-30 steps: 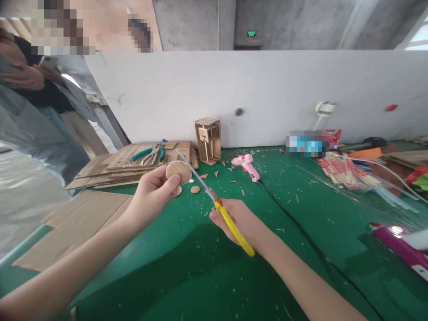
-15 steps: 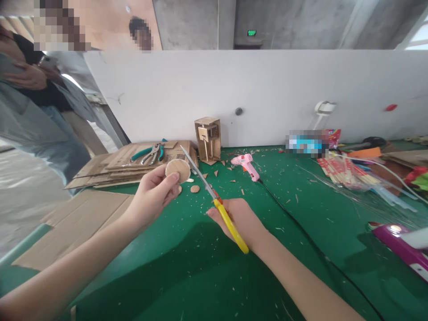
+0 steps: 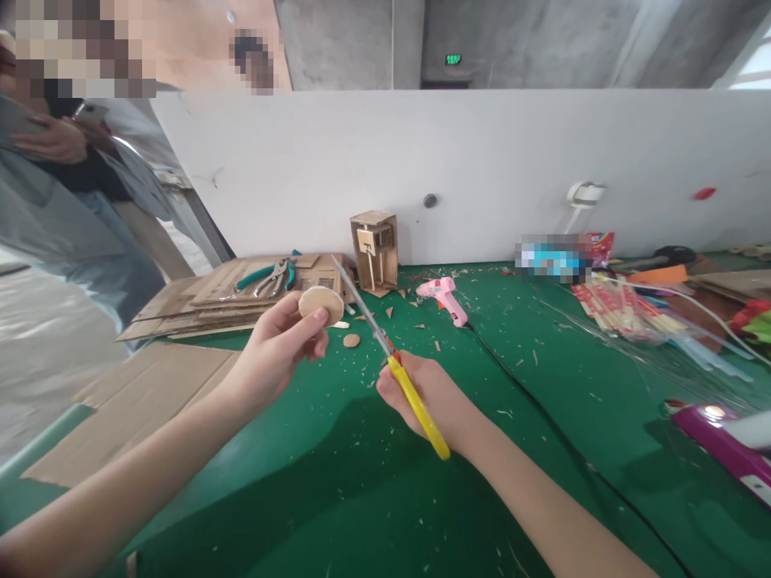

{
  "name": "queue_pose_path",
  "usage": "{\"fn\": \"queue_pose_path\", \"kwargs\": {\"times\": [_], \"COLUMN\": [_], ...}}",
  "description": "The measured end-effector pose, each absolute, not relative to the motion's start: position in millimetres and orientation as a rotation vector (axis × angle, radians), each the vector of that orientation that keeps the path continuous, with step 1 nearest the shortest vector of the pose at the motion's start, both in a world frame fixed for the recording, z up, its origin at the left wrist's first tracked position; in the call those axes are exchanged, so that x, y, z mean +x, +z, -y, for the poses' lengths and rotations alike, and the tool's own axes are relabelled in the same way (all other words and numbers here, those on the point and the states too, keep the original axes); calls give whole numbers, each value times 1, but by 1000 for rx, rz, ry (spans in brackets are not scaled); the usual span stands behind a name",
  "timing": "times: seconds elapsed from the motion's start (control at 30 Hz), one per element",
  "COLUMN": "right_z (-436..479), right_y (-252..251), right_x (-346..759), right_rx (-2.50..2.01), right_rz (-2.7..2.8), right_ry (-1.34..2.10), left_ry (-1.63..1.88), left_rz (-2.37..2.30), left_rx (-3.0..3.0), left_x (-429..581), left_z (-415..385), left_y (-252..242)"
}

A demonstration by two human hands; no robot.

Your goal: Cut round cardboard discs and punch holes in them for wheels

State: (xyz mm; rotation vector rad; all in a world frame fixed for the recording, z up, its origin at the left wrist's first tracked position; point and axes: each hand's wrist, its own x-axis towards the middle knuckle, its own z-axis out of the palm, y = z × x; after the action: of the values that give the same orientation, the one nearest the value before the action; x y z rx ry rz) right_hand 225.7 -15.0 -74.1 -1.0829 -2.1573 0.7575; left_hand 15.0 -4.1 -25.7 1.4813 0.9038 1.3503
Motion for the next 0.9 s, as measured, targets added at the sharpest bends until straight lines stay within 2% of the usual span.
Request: {"fn": "queue_pose_path", "kwargs": {"times": [0.7,0.9], "right_z": [13,14], "right_y": [-76,-75], "right_x": [232,230], "right_rx": [-1092,-1220], "right_rz": [2230,2213], "right_ry": [714,677], "left_ry": [1335,1311], "left_rz": [-957,-1011], "left_rx": [1638,1726], "left_x": [11,9], "left_z": [4,6], "left_y": [-24,-20]}}
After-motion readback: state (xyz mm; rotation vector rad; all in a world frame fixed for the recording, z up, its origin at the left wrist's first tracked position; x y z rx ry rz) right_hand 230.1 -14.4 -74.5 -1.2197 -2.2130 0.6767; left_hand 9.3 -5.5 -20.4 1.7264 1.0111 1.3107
